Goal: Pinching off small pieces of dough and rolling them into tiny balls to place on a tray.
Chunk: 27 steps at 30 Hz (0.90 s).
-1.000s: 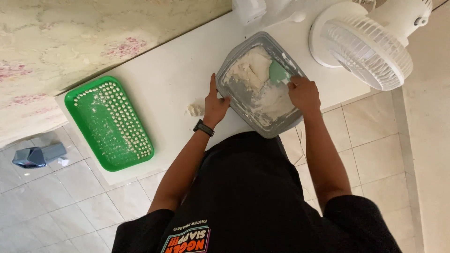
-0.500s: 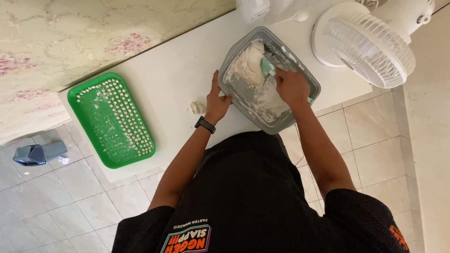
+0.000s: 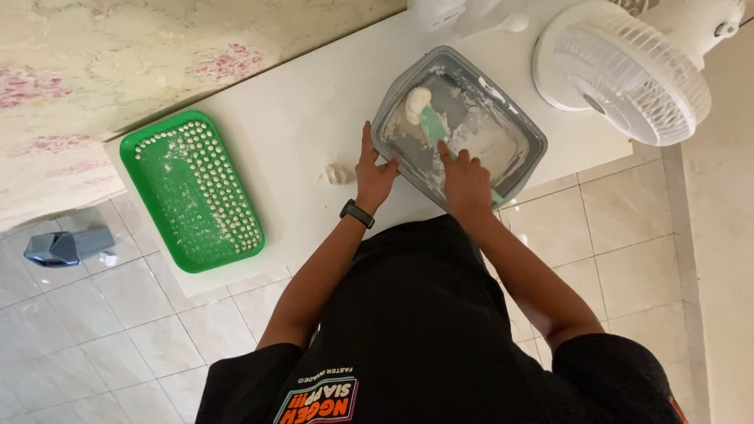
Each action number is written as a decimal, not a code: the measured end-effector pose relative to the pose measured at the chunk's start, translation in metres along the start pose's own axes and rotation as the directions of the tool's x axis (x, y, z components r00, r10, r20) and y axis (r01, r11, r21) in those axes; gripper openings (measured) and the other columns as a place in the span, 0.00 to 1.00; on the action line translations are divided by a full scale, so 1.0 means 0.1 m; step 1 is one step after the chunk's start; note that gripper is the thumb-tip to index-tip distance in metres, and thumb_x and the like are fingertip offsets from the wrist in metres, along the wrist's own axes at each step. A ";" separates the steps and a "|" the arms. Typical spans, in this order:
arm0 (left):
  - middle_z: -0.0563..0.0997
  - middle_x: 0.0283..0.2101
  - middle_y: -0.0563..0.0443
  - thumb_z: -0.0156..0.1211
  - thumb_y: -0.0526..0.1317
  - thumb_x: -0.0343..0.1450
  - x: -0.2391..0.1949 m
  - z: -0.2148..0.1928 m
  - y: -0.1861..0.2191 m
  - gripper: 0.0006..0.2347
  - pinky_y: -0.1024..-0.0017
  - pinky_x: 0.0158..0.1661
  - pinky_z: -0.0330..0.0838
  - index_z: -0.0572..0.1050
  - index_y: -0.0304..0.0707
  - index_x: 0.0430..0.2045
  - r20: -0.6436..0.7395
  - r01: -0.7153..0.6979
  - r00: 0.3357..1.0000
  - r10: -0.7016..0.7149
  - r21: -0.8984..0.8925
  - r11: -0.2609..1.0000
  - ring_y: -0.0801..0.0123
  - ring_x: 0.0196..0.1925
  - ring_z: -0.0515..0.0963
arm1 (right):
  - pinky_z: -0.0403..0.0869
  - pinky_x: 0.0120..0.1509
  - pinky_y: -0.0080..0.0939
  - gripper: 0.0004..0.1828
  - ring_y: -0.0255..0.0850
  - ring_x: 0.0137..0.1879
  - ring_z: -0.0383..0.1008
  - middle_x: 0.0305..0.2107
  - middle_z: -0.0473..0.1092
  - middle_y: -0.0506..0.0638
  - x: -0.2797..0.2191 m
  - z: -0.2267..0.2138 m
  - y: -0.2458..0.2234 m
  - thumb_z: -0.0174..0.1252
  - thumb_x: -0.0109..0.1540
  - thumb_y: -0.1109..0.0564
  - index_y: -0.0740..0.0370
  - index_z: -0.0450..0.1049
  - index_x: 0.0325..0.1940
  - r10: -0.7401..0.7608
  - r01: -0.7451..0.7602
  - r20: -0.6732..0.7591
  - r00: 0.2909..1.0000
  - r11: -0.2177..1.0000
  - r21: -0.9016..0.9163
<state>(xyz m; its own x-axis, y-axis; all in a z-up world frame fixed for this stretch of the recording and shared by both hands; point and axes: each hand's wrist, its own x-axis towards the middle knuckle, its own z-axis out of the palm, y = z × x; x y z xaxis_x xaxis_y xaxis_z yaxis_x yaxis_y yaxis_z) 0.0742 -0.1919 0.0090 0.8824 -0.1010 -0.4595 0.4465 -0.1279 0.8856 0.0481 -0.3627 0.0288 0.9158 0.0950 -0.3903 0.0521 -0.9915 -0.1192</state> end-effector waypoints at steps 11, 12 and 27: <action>0.54 0.55 0.26 0.48 0.32 0.66 -0.02 0.01 -0.01 0.31 0.57 0.43 0.74 0.37 0.50 0.58 -0.017 -0.007 1.000 0.006 -0.042 0.999 0.43 0.45 0.71 | 0.69 0.30 0.44 0.22 0.47 0.30 0.71 0.26 0.67 0.53 -0.01 -0.17 0.59 0.44 0.58 0.57 0.49 0.61 0.57 -0.027 0.009 0.077 0.997 0.973 0.230; 0.54 0.55 0.25 0.48 0.32 0.66 -0.02 0.01 0.01 0.31 0.57 0.43 0.74 0.37 0.49 0.58 -0.020 0.002 1.000 -0.003 -0.048 0.999 0.43 0.45 0.70 | 0.68 0.31 0.46 0.19 0.50 0.30 0.71 0.25 0.69 0.55 0.04 -0.13 0.76 0.46 0.59 0.54 0.50 0.65 0.55 0.050 -0.089 0.098 0.994 0.887 0.453; 0.55 0.55 0.29 0.48 0.32 0.67 0.03 -0.01 -0.11 0.30 0.58 0.44 0.73 0.37 0.52 0.59 -0.002 -0.010 1.000 0.010 -0.076 0.997 0.48 0.46 0.71 | 0.63 0.18 0.34 0.28 0.39 0.19 0.63 0.19 0.67 0.52 0.91 0.29 0.77 0.51 0.56 0.42 0.60 0.61 0.55 -0.040 -0.440 0.592 0.805 0.628 0.641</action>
<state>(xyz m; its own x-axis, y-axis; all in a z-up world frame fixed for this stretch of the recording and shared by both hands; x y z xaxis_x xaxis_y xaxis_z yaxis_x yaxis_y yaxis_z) 0.0721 -0.1900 -0.0025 0.8872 -0.1002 -0.4504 0.4474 -0.0519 0.8928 0.1242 -0.4274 -0.0423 0.4992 0.1691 -0.8498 -0.6258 -0.6080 -0.4886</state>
